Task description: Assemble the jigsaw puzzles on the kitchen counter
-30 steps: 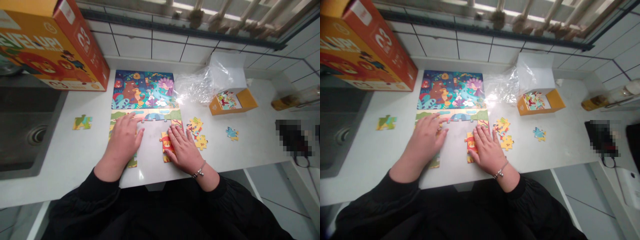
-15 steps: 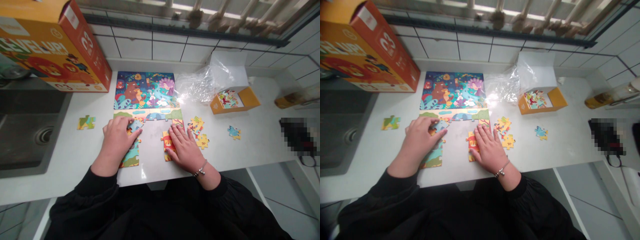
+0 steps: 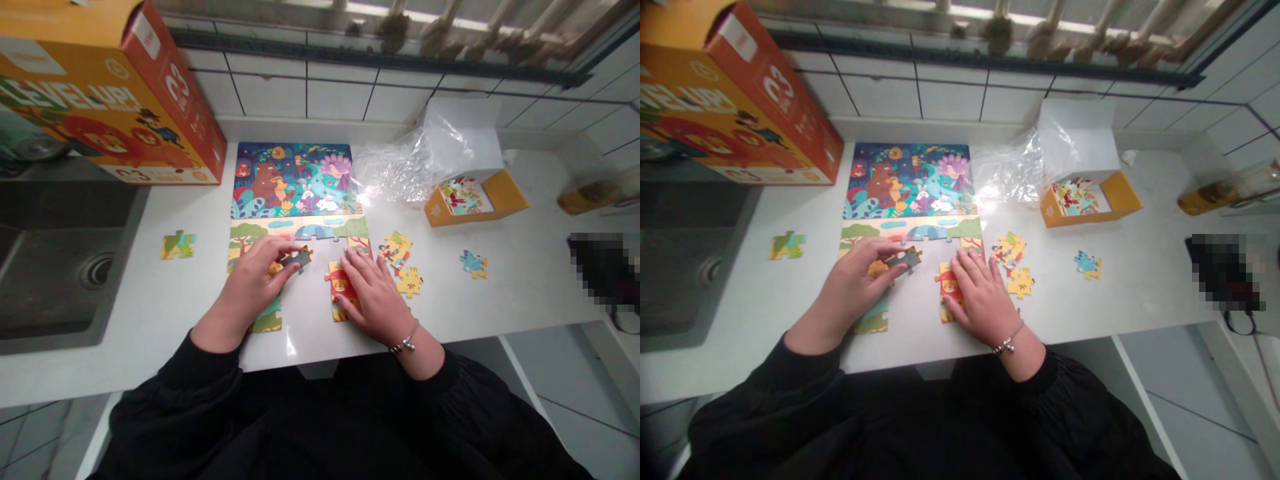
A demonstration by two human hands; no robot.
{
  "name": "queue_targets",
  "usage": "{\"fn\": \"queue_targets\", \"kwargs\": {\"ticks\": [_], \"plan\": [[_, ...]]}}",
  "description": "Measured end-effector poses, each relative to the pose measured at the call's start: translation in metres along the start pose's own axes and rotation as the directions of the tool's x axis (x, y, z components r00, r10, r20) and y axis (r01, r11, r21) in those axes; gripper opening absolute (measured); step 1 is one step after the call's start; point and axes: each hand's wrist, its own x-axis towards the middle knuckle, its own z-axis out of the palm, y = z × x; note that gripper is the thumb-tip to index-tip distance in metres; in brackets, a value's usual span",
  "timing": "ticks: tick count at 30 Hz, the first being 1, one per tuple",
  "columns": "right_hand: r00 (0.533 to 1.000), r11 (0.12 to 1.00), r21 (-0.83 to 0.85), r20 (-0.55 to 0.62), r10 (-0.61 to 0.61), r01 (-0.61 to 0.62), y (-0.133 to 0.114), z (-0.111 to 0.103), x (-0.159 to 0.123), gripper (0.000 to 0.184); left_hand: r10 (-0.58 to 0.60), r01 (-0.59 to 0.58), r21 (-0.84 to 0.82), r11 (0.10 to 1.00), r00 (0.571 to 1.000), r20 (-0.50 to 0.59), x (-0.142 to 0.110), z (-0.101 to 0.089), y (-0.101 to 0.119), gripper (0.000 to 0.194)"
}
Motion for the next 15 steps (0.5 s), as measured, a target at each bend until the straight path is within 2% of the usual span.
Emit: {"fn": "queue_targets", "kwargs": {"ticks": [2, 5, 9, 12, 15], "plan": [[0.993, 0.998, 0.048, -0.111, -0.046, 0.052, 0.0, -0.002, -0.002, 0.067, 0.039, -0.034, -0.131, 0.991, 0.999, 0.032, -0.002, 0.001, 0.003, 0.016], [0.956, 0.978, 0.104, -0.251, -0.15, 0.181, -0.001, -0.007, -0.003, 0.054, 0.063, -0.021, -0.279, 0.96, 0.988, 0.14, -0.006, 0.006, 0.009, 0.014], [0.924, 0.944, 0.157, -0.302, -0.234, 0.29, -0.004, -0.011, 0.0, 0.024, 0.106, -0.009, -0.355, 0.935, 0.961, 0.255, -0.01, 0.014, 0.017, 0.013], [0.914, 0.934, 0.182, -0.33, -0.238, 0.309, -0.004, -0.013, 0.001, 0.012, 0.109, -0.036, -0.297, 0.954, 0.966, 0.235, -0.009, 0.011, 0.021, 0.019], [0.92, 0.953, 0.17, -0.348, -0.178, 0.249, 0.003, -0.016, -0.005, 0.016, 0.101, -0.094, -0.052, 0.994, 0.984, 0.147, -0.011, -0.005, 0.016, 0.026]]}}
